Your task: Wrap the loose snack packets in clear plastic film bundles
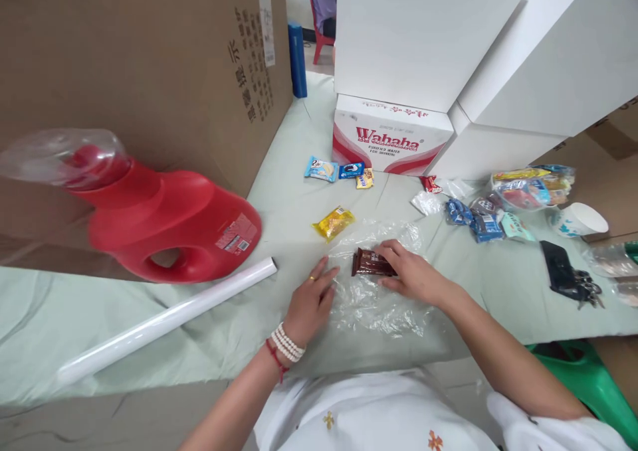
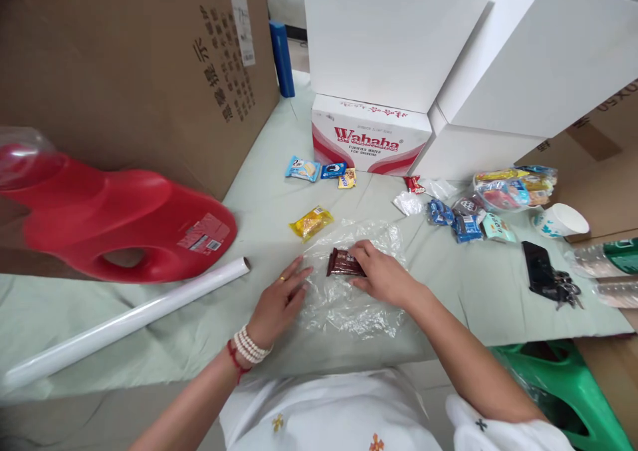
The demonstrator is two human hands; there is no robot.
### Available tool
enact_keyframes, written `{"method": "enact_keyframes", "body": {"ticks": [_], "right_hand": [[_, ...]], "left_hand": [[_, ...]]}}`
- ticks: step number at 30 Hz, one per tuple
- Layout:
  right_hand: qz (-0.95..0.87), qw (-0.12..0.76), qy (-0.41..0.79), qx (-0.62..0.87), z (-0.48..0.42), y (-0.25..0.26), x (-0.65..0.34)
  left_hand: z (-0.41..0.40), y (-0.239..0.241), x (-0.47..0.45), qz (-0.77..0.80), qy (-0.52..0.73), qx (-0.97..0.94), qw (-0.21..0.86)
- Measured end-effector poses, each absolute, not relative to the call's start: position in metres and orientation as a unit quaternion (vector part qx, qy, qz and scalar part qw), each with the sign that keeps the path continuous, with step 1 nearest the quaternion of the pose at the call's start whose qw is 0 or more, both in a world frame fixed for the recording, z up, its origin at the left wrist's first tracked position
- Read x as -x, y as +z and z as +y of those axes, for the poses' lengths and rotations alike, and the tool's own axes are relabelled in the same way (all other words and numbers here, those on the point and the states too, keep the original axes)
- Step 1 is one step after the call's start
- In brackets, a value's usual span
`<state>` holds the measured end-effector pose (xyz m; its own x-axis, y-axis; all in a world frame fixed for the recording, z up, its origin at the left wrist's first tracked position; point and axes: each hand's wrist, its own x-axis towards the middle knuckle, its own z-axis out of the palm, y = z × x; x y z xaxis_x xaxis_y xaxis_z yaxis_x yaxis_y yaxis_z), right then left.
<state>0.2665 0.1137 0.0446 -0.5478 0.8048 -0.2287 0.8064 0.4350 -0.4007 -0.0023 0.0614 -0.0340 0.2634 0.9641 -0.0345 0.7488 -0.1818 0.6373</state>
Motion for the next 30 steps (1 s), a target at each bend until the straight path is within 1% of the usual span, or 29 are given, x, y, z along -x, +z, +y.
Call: {"method": "enact_keyframes", "body": {"ticks": [2,4,7,9,11,15,17,19,24,26,28,30], "right_hand": [[0.86,-0.067,-0.264,-0.432,0.08,0.038,-0.286],[0.867,-0.086,-0.262,-0.414,0.044,0.022,-0.301],[0.851,-0.135,-0.234,-0.45,0.007,-0.006,-0.312],[0.83,-0.178,-0.233,-0.473,0.001,-0.015,-0.312],[0.817,-0.197,-0.258,-0.477,0.011,-0.012,-0.311],[0.784,-0.191,-0.34,-0.482,0.054,0.023,-0.311],[0.768,-0.19,-0.364,-0.491,0.079,0.04,-0.312],[0.761,-0.186,-0.372,-0.498,0.103,0.048,-0.311],[0.716,-0.168,-0.419,-0.533,0.147,0.032,-0.309],[0.694,-0.153,-0.445,-0.545,0.158,0.021,-0.308],[0.683,-0.128,-0.456,-0.556,0.167,0.015,-0.309],[0.696,-0.089,-0.435,-0.564,0.175,0.016,-0.309]], "left_hand": [[0.058,-0.034,0.014,0.542,0.166,-0.774,0.284],[0.057,-0.031,0.023,0.512,0.108,-0.806,0.277],[0.061,-0.019,0.028,0.5,0.032,-0.83,0.244],[0.068,-0.009,0.026,0.501,-0.003,-0.838,0.218],[0.078,0.0,0.022,0.504,-0.031,-0.841,0.197],[0.098,0.008,0.018,0.5,-0.06,-0.846,0.176],[0.105,0.007,0.019,0.488,-0.041,-0.854,0.178],[0.107,0.004,0.019,0.468,0.008,-0.867,0.173],[0.098,-0.015,0.013,0.419,0.173,-0.881,0.135],[0.096,-0.024,0.007,0.448,0.234,-0.851,0.142],[0.097,-0.032,0.002,0.517,0.277,-0.795,0.158],[0.1,-0.039,-0.002,0.592,0.293,-0.733,0.162]]}}
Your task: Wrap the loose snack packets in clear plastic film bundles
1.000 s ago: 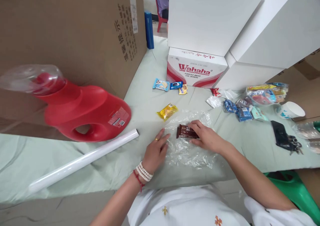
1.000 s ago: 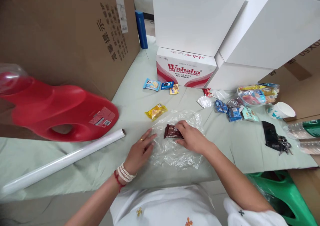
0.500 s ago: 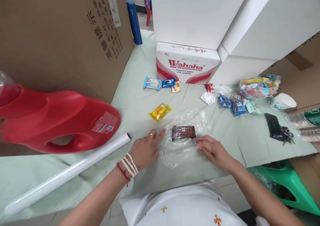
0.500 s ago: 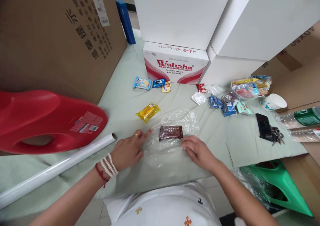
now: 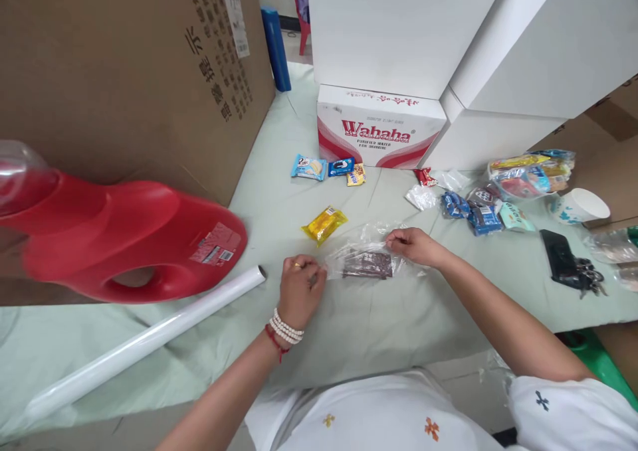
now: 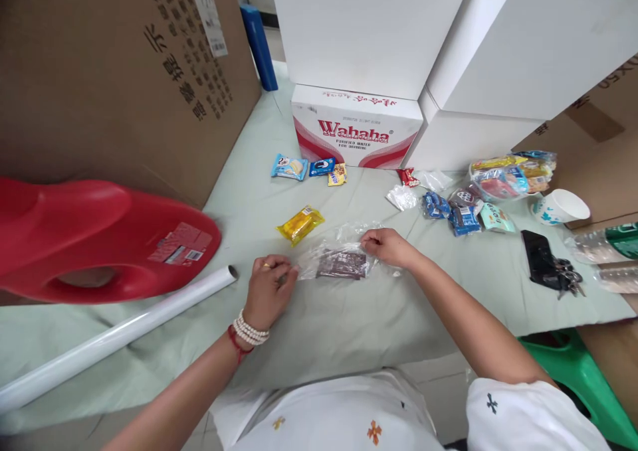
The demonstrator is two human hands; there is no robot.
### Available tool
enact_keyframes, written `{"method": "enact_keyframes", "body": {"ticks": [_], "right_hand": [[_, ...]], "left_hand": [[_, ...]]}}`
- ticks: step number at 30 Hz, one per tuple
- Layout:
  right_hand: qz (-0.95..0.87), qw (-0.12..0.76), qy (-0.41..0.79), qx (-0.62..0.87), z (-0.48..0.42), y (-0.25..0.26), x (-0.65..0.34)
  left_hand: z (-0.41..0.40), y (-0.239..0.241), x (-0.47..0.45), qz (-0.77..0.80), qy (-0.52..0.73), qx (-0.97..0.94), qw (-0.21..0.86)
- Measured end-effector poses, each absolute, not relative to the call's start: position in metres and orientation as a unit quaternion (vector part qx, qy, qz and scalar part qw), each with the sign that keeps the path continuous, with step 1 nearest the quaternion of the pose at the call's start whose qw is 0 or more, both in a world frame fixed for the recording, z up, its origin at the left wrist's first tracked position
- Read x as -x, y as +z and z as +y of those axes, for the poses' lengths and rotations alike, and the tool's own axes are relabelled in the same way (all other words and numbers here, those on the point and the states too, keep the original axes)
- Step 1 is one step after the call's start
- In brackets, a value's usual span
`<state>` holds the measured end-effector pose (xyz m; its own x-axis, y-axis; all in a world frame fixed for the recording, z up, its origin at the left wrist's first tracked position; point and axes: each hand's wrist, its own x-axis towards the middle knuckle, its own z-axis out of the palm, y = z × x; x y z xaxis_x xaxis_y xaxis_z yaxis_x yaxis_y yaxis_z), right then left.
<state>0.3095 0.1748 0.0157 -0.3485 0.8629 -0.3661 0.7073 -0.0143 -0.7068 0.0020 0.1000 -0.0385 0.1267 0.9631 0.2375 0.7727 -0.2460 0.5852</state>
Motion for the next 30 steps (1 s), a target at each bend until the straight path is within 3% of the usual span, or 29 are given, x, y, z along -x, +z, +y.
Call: {"method": "enact_keyframes", "body": {"ticks": [6,9,17,27,30], "right_hand": [[-0.849,0.034,0.142,0.508,0.207,0.033,-0.298],[-0.915,0.018,0.117,0.387,0.225,0.028,-0.28],[-0.915,0.052,0.29,0.277,0.258,0.008,-0.242],[-0.643,0.053,0.607,0.464,0.27,0.008,-0.254],[-0.614,0.038,0.625,0.481,0.271,0.014,-0.25]], "left_hand": [[0.103,-0.041,-0.013,0.668,0.3,-0.672,0.113],[0.101,-0.035,-0.019,0.659,0.316,-0.678,0.082],[0.109,-0.025,-0.029,0.589,0.331,-0.734,0.071],[0.123,-0.037,-0.024,0.627,0.412,-0.656,0.085],[0.124,-0.034,-0.027,0.604,0.403,-0.684,0.072]]}}
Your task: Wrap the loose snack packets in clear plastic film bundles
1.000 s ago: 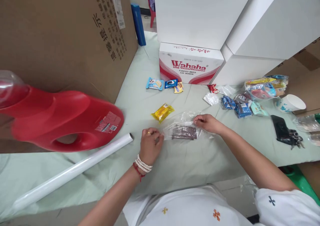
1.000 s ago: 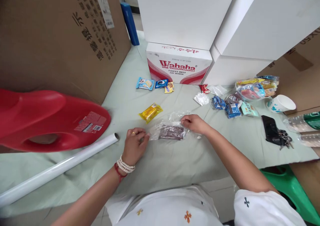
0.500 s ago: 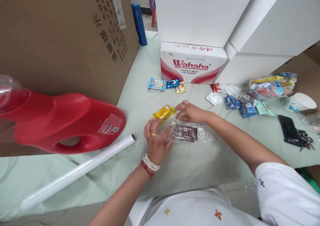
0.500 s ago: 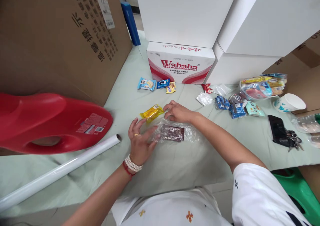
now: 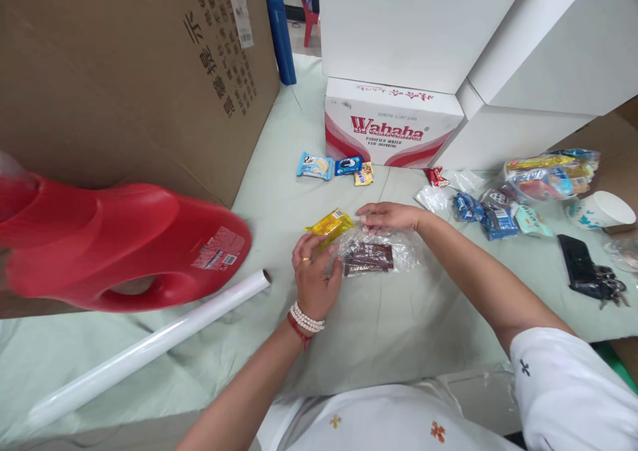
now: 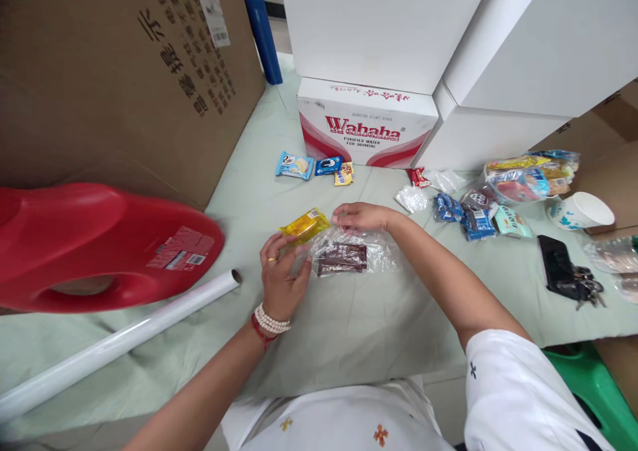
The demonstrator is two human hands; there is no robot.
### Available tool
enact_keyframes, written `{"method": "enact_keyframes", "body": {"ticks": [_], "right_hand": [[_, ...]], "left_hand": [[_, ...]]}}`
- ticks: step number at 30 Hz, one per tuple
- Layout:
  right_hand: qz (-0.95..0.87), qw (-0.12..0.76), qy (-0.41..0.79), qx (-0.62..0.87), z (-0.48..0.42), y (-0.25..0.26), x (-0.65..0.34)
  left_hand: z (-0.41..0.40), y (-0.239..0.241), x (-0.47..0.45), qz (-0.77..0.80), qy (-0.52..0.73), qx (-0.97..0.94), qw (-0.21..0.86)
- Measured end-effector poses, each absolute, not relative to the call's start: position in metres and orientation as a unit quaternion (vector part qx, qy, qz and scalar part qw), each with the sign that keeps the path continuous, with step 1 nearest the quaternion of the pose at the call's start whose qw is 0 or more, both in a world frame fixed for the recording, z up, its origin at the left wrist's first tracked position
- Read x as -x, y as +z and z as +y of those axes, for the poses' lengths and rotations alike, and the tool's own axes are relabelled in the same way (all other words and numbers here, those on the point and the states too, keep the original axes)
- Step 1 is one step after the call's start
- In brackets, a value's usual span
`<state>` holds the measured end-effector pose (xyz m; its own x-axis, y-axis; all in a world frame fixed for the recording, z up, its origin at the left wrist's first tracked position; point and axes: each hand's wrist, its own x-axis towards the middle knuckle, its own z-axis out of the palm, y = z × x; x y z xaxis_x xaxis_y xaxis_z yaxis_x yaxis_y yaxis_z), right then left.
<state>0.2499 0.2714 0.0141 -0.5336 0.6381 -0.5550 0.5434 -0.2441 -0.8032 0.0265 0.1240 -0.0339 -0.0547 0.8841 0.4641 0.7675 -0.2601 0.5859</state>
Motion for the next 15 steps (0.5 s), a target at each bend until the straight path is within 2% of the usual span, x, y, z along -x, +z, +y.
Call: {"method": "enact_keyframes", "body": {"ticks": [4,10,15], "right_hand": [[-0.666,0.036,0.552,0.501,0.272,0.009,-0.234],[-0.595,0.084,0.649,0.467,0.261,-0.001,-0.228],[-0.638,0.079,0.627,0.44,0.253,-0.005,-0.236]], "left_hand": [[0.124,-0.027,-0.037,0.539,0.34,-0.767,0.07],[0.136,-0.027,-0.047,0.549,0.25,-0.786,0.134],[0.132,-0.024,-0.041,0.493,0.26,-0.813,0.169]]}}
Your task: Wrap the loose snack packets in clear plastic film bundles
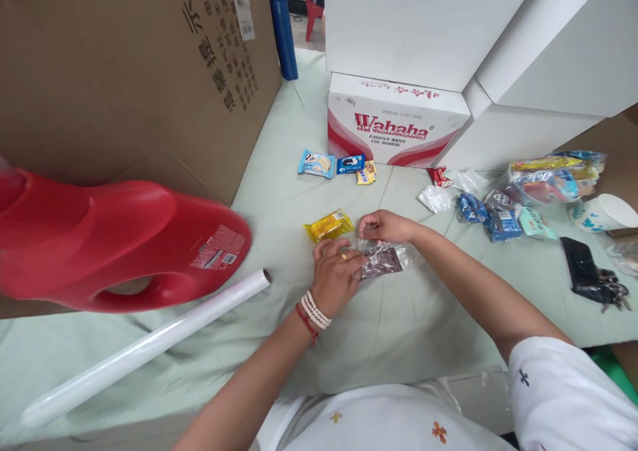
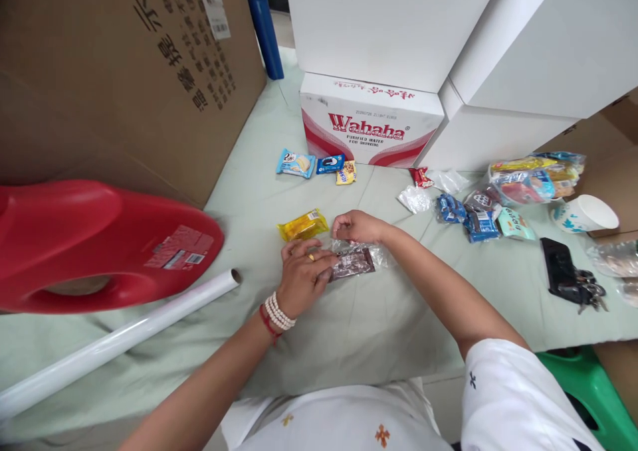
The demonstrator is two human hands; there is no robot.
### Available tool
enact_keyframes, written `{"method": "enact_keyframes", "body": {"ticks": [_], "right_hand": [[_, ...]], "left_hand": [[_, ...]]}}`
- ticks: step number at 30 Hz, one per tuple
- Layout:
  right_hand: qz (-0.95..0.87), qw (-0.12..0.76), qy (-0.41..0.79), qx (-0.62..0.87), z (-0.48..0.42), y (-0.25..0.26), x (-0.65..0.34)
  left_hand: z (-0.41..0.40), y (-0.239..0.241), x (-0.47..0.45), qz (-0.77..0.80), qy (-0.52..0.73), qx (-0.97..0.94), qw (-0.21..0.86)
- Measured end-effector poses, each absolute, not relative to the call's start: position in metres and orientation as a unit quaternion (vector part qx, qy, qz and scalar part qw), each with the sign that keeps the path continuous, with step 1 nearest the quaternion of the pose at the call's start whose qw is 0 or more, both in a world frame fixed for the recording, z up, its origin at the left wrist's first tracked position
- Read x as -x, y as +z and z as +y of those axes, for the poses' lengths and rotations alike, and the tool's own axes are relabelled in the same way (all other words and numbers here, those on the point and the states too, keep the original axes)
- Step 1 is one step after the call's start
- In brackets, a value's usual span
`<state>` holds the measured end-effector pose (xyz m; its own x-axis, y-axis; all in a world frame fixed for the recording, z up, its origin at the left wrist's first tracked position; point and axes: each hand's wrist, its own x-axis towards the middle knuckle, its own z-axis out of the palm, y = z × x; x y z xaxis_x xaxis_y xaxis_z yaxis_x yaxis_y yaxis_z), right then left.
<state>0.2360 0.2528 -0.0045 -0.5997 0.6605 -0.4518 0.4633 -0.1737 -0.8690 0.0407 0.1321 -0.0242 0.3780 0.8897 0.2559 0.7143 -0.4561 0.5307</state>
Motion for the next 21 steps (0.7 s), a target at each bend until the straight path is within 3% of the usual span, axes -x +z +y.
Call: {"method": "enact_keyframes", "body": {"ticks": [6,10,13,16,21], "right_hand": [[-0.726,0.168,0.511,0.429,0.248,-0.002,-0.237],[-0.805,0.247,0.398,0.363,0.226,0.018,-0.236],[-0.873,0.215,0.318,0.301,0.194,0.024,-0.239],[-0.916,0.161,0.217,0.295,0.159,0.012,-0.245],[-0.905,0.208,0.147,0.341,0.123,-0.022,-0.253]], "left_hand": [[0.131,-0.034,-0.043,0.581,0.331,-0.729,0.144],[0.147,-0.043,-0.042,0.623,0.333,-0.669,0.232],[0.153,-0.046,-0.04,0.636,0.303,-0.65,0.284],[0.151,-0.046,-0.036,0.6,0.35,-0.665,0.273],[0.137,-0.038,-0.018,0.479,0.396,-0.731,0.281]]}}
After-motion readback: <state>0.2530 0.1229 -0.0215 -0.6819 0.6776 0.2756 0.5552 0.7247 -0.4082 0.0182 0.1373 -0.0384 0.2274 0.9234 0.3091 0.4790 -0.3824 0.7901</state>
